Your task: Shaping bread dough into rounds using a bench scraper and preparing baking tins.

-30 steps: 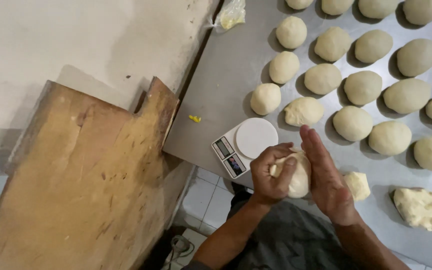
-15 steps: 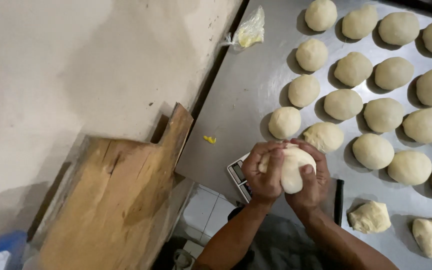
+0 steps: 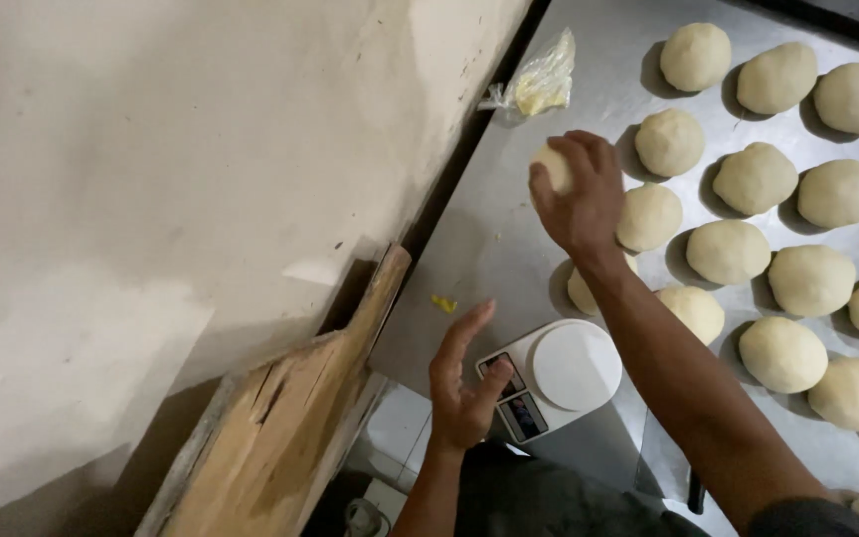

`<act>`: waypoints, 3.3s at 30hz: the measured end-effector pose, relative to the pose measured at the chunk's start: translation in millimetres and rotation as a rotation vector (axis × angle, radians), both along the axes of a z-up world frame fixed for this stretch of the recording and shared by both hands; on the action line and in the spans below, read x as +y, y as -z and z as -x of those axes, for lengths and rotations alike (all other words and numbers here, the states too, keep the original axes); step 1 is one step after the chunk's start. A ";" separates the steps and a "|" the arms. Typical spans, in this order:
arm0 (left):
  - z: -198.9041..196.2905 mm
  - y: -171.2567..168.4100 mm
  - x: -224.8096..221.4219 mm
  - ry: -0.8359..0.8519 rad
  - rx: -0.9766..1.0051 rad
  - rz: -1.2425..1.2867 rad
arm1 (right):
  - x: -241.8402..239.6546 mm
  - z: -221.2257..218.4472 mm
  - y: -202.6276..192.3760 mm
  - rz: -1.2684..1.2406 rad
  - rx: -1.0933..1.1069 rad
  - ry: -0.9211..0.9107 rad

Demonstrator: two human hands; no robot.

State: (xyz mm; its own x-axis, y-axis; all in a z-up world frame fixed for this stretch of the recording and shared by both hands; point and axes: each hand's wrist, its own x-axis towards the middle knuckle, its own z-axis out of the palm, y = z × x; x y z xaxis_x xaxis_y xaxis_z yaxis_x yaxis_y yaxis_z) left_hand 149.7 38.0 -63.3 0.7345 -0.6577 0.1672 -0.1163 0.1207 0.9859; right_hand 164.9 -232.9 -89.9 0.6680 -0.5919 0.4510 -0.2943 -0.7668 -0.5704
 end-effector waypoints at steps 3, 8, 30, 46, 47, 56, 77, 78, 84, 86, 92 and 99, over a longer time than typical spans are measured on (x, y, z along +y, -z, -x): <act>20.5 24.4 20.8 -0.069 0.163 -0.124 | -34.3 -31.9 108.9 0.114 0.333 -0.094; 46.1 40.2 27.0 -0.073 0.194 -0.201 | -33.1 -21.9 51.6 0.043 0.505 -0.192; 202.2 31.9 -92.9 0.799 -0.131 -0.234 | 125.3 402.4 147.1 -0.302 0.588 0.517; 425.3 65.8 -185.6 1.040 -0.672 -0.136 | 91.1 697.5 29.5 -0.642 -0.006 1.259; 444.3 70.5 -199.6 1.070 -0.786 -0.185 | 89.4 702.9 27.8 -0.652 0.010 1.292; 512.4 146.7 -255.1 1.200 -1.185 -0.419 | 86.6 715.5 68.0 -0.698 0.061 1.301; 179.9 6.2 -90.8 0.305 -0.756 -0.517 | 52.4 739.6 178.1 -0.558 0.101 0.879; 165.6 5.6 -83.1 0.273 -0.749 -0.635 | 52.9 732.6 175.5 -0.514 0.177 0.874; 150.1 15.8 -92.3 0.162 -1.155 -0.685 | 60.5 628.8 66.2 -0.667 0.231 0.976; 169.4 18.2 -91.6 0.108 -1.167 -0.613 | 59.1 635.0 91.5 -0.695 0.141 0.960; 298.2 115.4 -97.6 0.587 -0.678 -0.518 | 80.3 632.7 102.7 -0.617 0.093 0.882; 349.8 201.6 -110.8 0.622 -0.654 -0.299 | 101.2 617.3 84.1 -0.767 -0.026 0.751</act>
